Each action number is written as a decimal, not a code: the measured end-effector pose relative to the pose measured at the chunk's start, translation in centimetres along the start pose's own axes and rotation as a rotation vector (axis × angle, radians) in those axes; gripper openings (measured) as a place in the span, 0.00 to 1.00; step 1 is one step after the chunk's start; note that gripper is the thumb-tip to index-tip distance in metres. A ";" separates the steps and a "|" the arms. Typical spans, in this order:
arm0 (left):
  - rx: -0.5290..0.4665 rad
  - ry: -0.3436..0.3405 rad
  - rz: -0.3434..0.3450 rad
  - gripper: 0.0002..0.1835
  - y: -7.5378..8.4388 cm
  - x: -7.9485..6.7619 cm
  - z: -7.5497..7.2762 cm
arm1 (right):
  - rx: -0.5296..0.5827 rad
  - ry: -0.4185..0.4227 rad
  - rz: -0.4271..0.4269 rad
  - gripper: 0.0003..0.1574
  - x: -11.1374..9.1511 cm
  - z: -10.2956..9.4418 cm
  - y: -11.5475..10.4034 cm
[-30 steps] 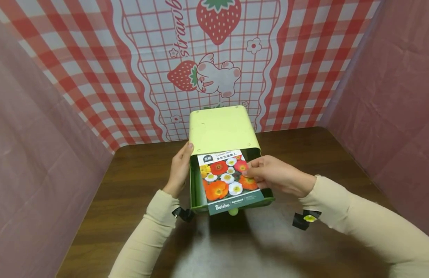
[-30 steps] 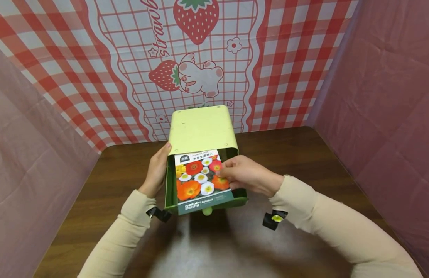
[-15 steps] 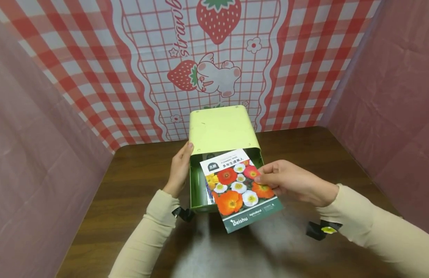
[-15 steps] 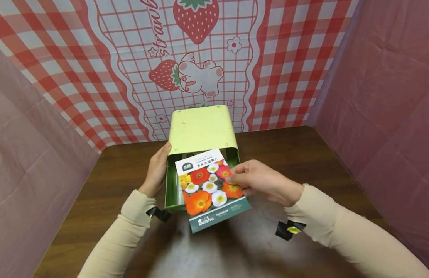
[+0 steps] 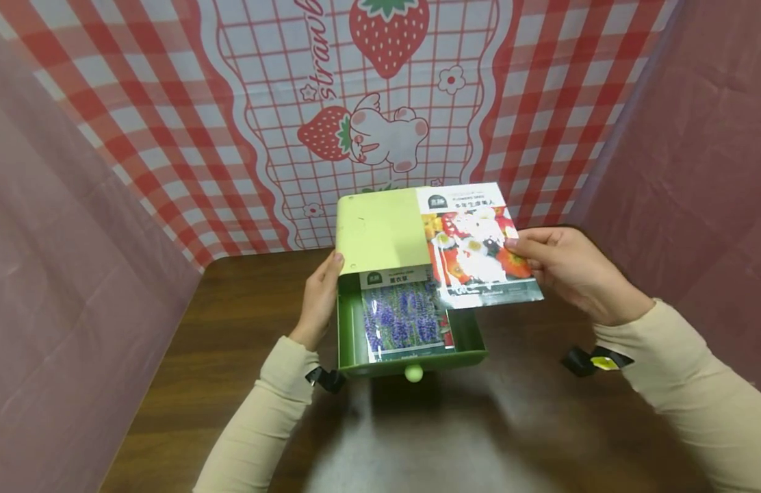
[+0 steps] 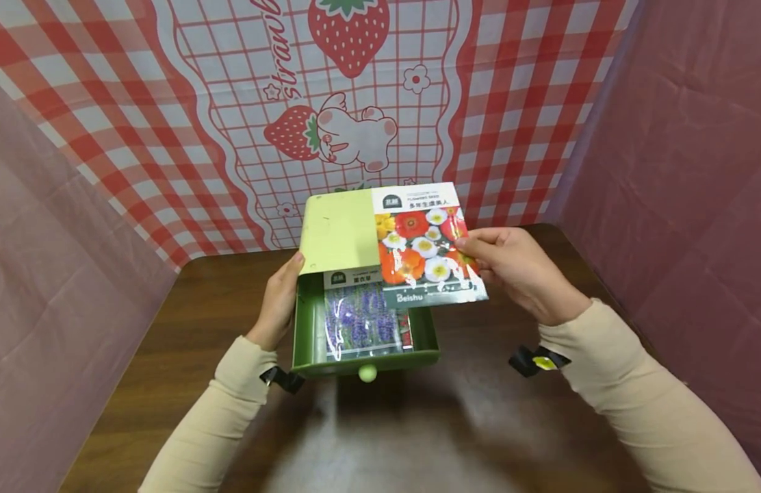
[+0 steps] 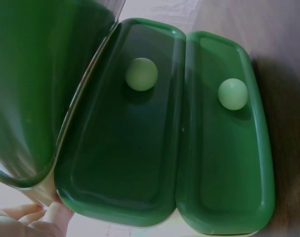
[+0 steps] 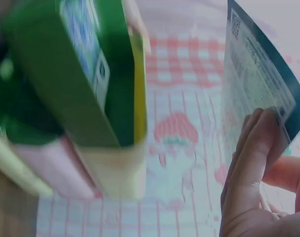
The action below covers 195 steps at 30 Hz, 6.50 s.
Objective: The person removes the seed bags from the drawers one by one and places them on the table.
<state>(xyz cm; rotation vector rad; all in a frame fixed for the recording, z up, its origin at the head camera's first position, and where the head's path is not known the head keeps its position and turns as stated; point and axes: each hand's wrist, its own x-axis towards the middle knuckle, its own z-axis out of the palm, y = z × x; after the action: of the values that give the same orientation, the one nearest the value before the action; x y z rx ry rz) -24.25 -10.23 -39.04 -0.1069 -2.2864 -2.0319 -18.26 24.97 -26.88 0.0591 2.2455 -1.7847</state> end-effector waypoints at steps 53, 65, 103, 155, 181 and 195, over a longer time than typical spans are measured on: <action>0.020 0.021 -0.006 0.37 -0.3 0.1 0.1 | -0.045 0.433 0.178 0.33 17.7 -1.2 17.5; 0.008 0.020 0.003 0.36 -0.4 0.1 0.1 | -0.102 0.467 0.195 0.29 17.9 0.2 17.7; 0.006 0.018 0.004 0.34 0.1 -0.2 0.1 | -0.591 0.422 0.251 0.39 16.7 1.1 17.0; 0.002 0.027 0.002 0.36 -0.4 -0.1 0.1 | -0.616 0.351 0.142 0.27 16.4 0.7 15.2; 0.020 0.010 -0.027 0.31 1.7 -0.9 0.1 | -0.573 0.338 -0.593 0.22 5.8 5.5 3.4; 0.002 0.031 0.019 0.37 -0.5 0.0 0.1 | -0.892 0.175 -0.927 0.12 2.0 10.1 3.2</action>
<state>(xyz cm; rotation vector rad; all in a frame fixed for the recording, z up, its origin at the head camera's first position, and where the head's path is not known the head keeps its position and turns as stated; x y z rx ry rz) -24.35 -10.21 -39.56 -0.0957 -2.2606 -2.0076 -17.72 15.76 -32.48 -1.1867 3.2647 -0.8246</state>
